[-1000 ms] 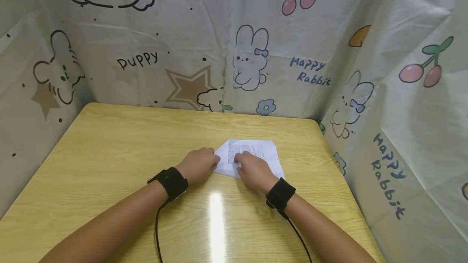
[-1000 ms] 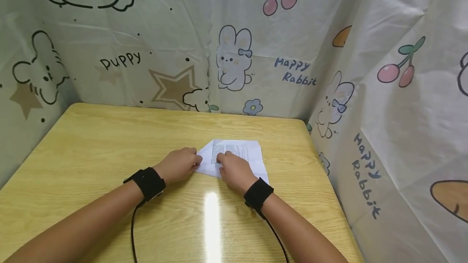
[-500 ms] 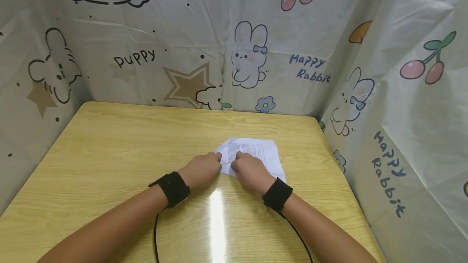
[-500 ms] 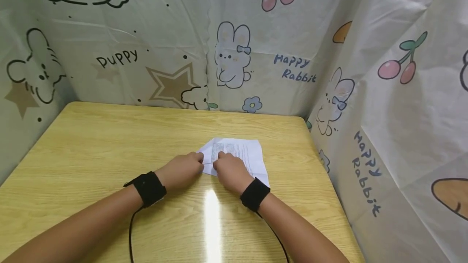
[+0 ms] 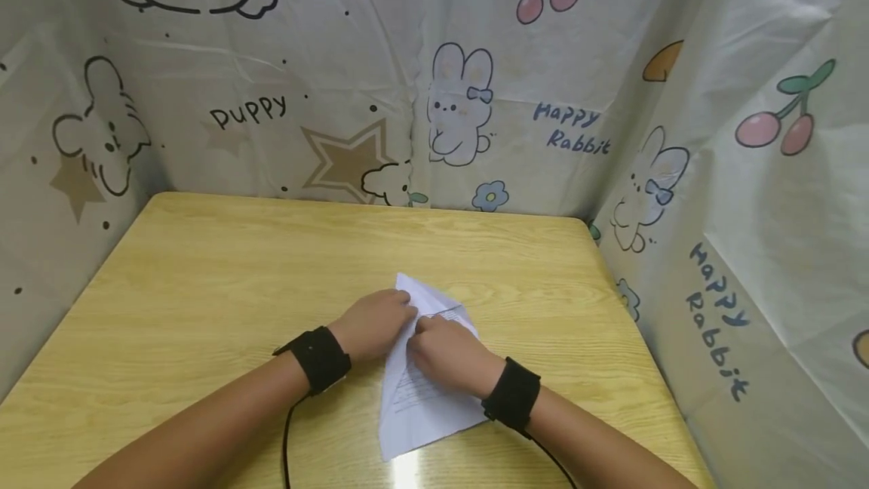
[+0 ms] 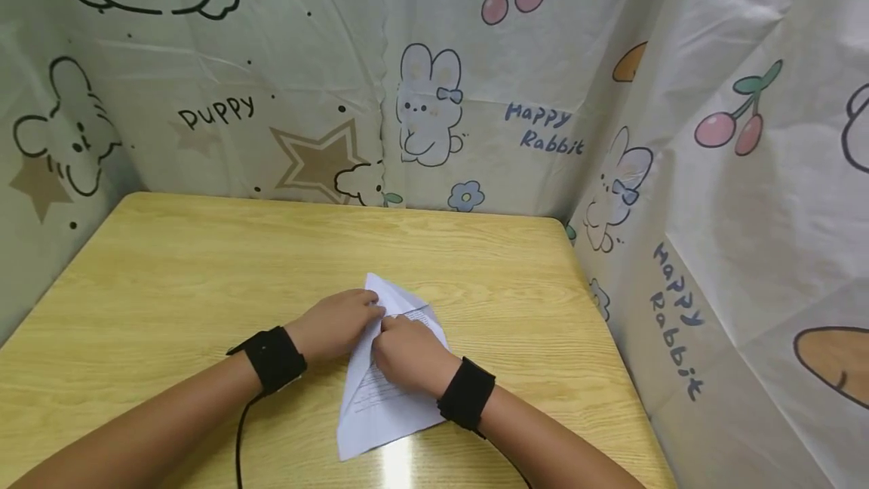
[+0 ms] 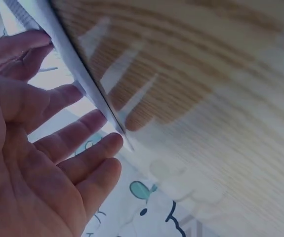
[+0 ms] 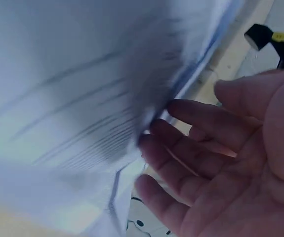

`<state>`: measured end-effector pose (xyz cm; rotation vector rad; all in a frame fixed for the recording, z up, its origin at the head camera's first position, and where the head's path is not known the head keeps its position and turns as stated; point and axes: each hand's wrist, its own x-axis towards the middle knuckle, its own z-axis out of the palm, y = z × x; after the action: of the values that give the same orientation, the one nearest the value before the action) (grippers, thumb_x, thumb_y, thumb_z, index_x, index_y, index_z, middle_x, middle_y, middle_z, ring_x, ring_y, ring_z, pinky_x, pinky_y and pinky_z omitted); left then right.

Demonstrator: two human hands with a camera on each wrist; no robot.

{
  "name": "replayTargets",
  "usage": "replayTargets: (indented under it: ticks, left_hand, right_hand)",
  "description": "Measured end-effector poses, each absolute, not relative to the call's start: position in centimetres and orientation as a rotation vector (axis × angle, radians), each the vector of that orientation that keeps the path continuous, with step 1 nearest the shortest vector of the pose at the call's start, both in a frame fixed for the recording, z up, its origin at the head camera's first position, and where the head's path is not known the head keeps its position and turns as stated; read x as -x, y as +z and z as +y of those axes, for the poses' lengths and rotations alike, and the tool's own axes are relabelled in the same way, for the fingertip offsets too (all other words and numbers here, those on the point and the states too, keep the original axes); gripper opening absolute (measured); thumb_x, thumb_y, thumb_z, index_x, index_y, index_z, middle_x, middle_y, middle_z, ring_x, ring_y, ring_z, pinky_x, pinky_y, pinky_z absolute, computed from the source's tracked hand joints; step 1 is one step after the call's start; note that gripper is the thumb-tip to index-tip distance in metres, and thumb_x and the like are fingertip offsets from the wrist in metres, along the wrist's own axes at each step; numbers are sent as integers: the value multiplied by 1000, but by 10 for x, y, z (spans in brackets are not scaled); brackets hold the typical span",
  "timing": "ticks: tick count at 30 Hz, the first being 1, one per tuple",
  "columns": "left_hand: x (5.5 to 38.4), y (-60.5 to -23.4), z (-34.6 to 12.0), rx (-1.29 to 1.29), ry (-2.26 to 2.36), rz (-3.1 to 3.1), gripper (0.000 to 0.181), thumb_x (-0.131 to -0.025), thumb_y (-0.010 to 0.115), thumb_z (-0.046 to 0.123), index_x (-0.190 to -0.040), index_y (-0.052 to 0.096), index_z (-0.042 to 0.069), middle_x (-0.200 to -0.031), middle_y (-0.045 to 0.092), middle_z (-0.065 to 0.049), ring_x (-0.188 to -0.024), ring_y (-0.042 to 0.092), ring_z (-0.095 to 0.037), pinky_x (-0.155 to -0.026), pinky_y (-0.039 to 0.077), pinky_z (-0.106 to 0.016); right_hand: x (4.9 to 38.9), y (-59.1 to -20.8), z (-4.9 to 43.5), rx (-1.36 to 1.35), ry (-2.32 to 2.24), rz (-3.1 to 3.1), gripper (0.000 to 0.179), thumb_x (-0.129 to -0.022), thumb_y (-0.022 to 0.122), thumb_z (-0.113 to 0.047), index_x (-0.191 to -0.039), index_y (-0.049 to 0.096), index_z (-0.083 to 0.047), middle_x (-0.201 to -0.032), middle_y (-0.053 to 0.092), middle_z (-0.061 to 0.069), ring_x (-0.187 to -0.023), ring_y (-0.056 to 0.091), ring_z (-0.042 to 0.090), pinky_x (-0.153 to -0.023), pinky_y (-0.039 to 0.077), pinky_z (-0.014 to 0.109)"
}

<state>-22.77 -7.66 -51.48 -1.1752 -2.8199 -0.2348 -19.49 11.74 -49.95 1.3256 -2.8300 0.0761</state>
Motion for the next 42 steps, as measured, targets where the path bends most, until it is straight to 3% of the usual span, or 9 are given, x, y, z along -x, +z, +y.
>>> replayTargets:
  ticks: [4,7,10,14,18,26,32,38,42]
  left_hand:
    - [232,-517,-80,1200,-172,-2870,29,-105,53,10,-126,70,1,-130,69,-18,-121,66,-35,-109,52,-46]
    - [237,-521,-86,1214,-112,-2905,41,-108,52,17,-144,60,-1,-152,56,-22,-142,52,-43,-120,42,-52]
    - [243,-524,-90,1220,-109,-2939,48,-108,54,23,-151,53,1,-159,49,-19,-149,43,-44,-124,36,-52]
    - [251,-522,-91,1265,-181,-2975,51,-107,59,20,-153,51,2,-163,45,-19,-153,37,-45,-126,33,-51]
    - [257,-516,-88,1297,-177,-2958,44,-105,57,9,-148,57,1,-160,48,-18,-150,41,-44,-123,37,-54]
    - [270,-514,-91,1320,-192,-2922,45,-100,59,-2,-143,65,11,-148,54,-16,-132,53,-34,-112,47,-47]
    - [275,-517,-99,1376,-356,-2934,57,-95,58,-13,-145,64,14,-156,54,-9,-142,54,-29,-117,46,-43]
    - [272,-520,-99,1348,-487,-2962,38,-100,54,1,-133,71,8,-149,59,-8,-135,61,-24,-112,51,-39]
    - [263,-516,-92,1290,-438,-2917,35,-106,52,30,-111,78,8,-140,66,-10,-128,64,-27,-107,54,-43]
  right_hand:
    - [187,-505,115,-1393,70,-2840,21,-105,59,-22,-110,78,-15,-123,72,5,-111,69,20,-98,56,39]
    - [180,-508,115,-1425,58,-2921,34,-106,59,-28,-136,68,-14,-152,58,11,-140,56,27,-115,46,52]
    - [175,-509,120,-1490,86,-2959,47,-106,58,-31,-151,56,-15,-165,43,12,-153,41,33,-121,38,58]
    - [189,-499,136,-1495,174,-2845,38,-106,58,-23,-142,65,-15,-146,64,5,-138,59,22,-116,47,46]
    - [224,-484,163,-1203,230,-2789,29,-100,64,-8,-126,74,-15,-123,75,0,-115,71,17,-99,57,36]
    - [265,-506,192,-1183,313,-2898,55,-99,65,0,-149,59,-20,-153,54,14,-137,58,32,-110,52,46]
    - [280,-519,185,-1225,280,-2848,45,-99,71,-12,-143,65,-21,-151,56,12,-137,57,29,-113,49,43]
    - [286,-522,180,-1279,284,-2827,20,-102,69,-18,-119,79,-17,-122,71,3,-114,66,21,-100,56,35]
    - [283,-520,177,-1276,282,-2832,15,-104,67,-24,-109,80,-21,-109,71,-4,-101,65,14,-91,56,31]
